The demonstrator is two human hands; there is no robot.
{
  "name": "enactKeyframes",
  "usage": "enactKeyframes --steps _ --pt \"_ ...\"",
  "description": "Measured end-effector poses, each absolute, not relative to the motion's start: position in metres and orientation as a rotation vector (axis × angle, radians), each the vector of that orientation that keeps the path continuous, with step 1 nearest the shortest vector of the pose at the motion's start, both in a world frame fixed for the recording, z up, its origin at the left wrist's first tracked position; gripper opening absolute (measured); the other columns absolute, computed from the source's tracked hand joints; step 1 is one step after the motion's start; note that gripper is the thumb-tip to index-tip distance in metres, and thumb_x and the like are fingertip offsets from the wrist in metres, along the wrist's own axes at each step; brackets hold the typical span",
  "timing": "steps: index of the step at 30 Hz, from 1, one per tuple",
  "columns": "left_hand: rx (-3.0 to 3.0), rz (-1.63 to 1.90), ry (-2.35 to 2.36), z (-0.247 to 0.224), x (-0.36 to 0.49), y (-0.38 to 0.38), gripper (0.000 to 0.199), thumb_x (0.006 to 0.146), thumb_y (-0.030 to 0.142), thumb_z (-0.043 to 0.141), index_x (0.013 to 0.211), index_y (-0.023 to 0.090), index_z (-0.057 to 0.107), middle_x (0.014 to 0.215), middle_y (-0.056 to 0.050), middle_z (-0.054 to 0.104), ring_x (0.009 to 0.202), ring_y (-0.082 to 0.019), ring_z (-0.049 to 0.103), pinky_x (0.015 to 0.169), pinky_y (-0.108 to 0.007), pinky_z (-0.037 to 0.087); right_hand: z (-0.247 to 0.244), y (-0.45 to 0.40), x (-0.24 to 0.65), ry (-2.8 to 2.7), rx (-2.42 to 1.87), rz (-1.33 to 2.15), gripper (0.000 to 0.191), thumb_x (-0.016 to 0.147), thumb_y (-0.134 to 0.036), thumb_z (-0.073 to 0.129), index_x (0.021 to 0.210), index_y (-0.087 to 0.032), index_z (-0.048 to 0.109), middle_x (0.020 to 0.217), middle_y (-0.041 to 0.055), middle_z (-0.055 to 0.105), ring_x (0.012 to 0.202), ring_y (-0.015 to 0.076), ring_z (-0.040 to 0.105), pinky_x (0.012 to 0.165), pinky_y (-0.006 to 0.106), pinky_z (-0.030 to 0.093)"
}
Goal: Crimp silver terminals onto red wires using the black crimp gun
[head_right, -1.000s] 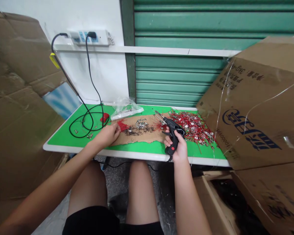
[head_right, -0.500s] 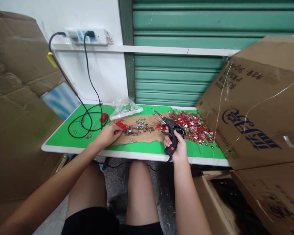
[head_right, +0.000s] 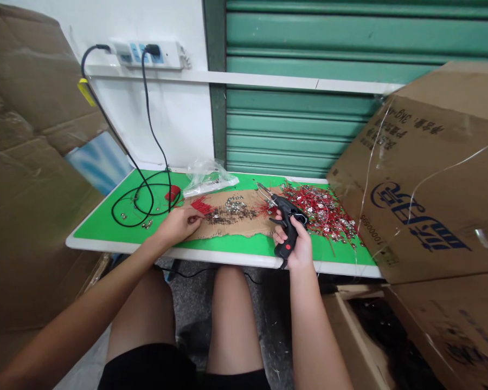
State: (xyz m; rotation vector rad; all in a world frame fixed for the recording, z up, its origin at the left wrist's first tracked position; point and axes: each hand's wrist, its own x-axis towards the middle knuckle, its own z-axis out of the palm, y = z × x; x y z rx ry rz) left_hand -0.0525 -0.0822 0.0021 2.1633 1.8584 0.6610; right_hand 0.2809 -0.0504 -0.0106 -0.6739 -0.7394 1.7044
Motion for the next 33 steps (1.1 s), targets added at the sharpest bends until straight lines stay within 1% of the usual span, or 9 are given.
enactKeyframes --steps 4,6,9,11,14,16,20,23,33 --pt "2.072 0.846 1.953 -0.006 -0.046 -0.084 0.015 0.088 0.021 0.061 0.091 0.016 0.075 0.087 -0.007 0.072 0.077 -0.019 0.065 0.074 -0.030 0.049 -0.009 -0.052 0.279 -0.768 -0.680 1.681 0.023 0.084 -0.034 0.076 0.103 -0.023 0.073 0.088 0.0004 0.070 0.046 0.0053 0.035 0.038 0.016 0.041" --pt "2.022 0.944 1.969 -0.013 -0.041 -0.085 0.011 0.087 0.021 0.061 0.087 0.017 0.072 0.085 -0.006 0.071 0.077 -0.018 0.064 0.074 -0.029 0.049 -0.007 -0.053 0.277 -0.835 -0.716 1.653 0.025 0.083 -0.037 0.076 0.104 -0.023 0.073 0.088 0.0018 0.071 0.045 0.0063 0.036 0.036 0.018 0.040" --pt "2.003 1.027 1.942 -0.022 -0.037 -0.084 0.008 0.086 0.020 0.061 0.083 0.018 0.068 0.084 -0.005 0.069 0.079 -0.018 0.063 0.076 -0.029 0.050 -0.002 -0.055 0.272 -0.917 -0.835 1.659 0.031 0.080 -0.040 0.078 0.103 -0.019 0.074 0.088 0.0060 0.073 0.043 0.0078 0.038 0.033 0.023 0.037" --pt "2.017 1.050 1.923 -0.026 -0.037 -0.085 0.007 0.086 0.019 0.061 0.083 0.018 0.067 0.083 -0.005 0.069 0.080 -0.018 0.063 0.077 -0.030 0.050 0.000 -0.056 0.268 -0.971 -0.934 1.720 0.034 0.078 -0.043 0.080 0.099 -0.017 0.076 0.077 0.0055 0.071 0.041 0.0084 0.040 0.033 0.023 0.035" --pt "2.058 1.071 1.908 -0.028 -0.038 -0.086 0.008 0.087 0.019 0.061 0.083 0.017 0.067 0.082 -0.006 0.069 0.082 -0.019 0.064 0.078 -0.030 0.050 0.002 -0.058 0.261 -1.077 -1.065 1.852 0.038 0.078 -0.051 0.080 0.089 -0.014 0.076 0.052 -0.0003 0.057 0.038 0.0096 0.042 0.034 0.022 0.034" --pt "2.079 1.065 1.907 -0.029 -0.039 -0.086 0.008 0.087 0.019 0.061 0.083 0.017 0.068 0.081 -0.006 0.070 0.082 -0.020 0.064 0.079 -0.031 0.050 0.002 -0.060 0.256 -1.135 -1.140 1.905 0.041 0.079 -0.054 0.078 0.086 -0.014 0.077 0.045 -0.0017 0.052 0.037 0.0101 0.043 0.034 0.021 0.035" --pt "2.065 1.054 1.908 -0.029 -0.040 -0.087 0.010 0.087 0.019 0.063 0.086 0.018 0.072 0.082 -0.006 0.072 0.083 -0.020 0.066 0.082 -0.032 0.051 0.003 -0.062 0.248 -1.179 -1.245 1.885 0.043 0.082 -0.056 0.076 0.087 -0.013 0.079 0.044 -0.0012 0.053 0.034 0.0100 0.045 0.034 0.020 0.037" --pt "2.047 1.077 1.907 -0.028 -0.039 -0.087 0.012 0.087 0.018 0.062 0.087 0.018 0.074 0.086 -0.006 0.073 0.085 -0.020 0.066 0.083 -0.032 0.052 0.003 -0.063 0.246 -1.192 -1.277 1.861 0.042 0.082 -0.056 0.076 0.081 -0.014 0.078 0.044 -0.0009 0.053 0.034 0.0096 0.045 0.034 0.020 0.038" --pt "2.047 0.996 2.032 -0.026 -0.038 -0.088 0.007 0.085 0.021 0.064 0.082 0.019 0.070 0.085 -0.006 0.069 0.087 -0.021 0.063 0.082 -0.032 0.048 0.005 -0.064 0.243 -1.246 -1.284 1.830 0.046 0.077 -0.060 0.079 0.077 -0.014 0.078 0.043 0.0002 0.054 0.035 0.0097 0.047 0.033 0.019 0.034"
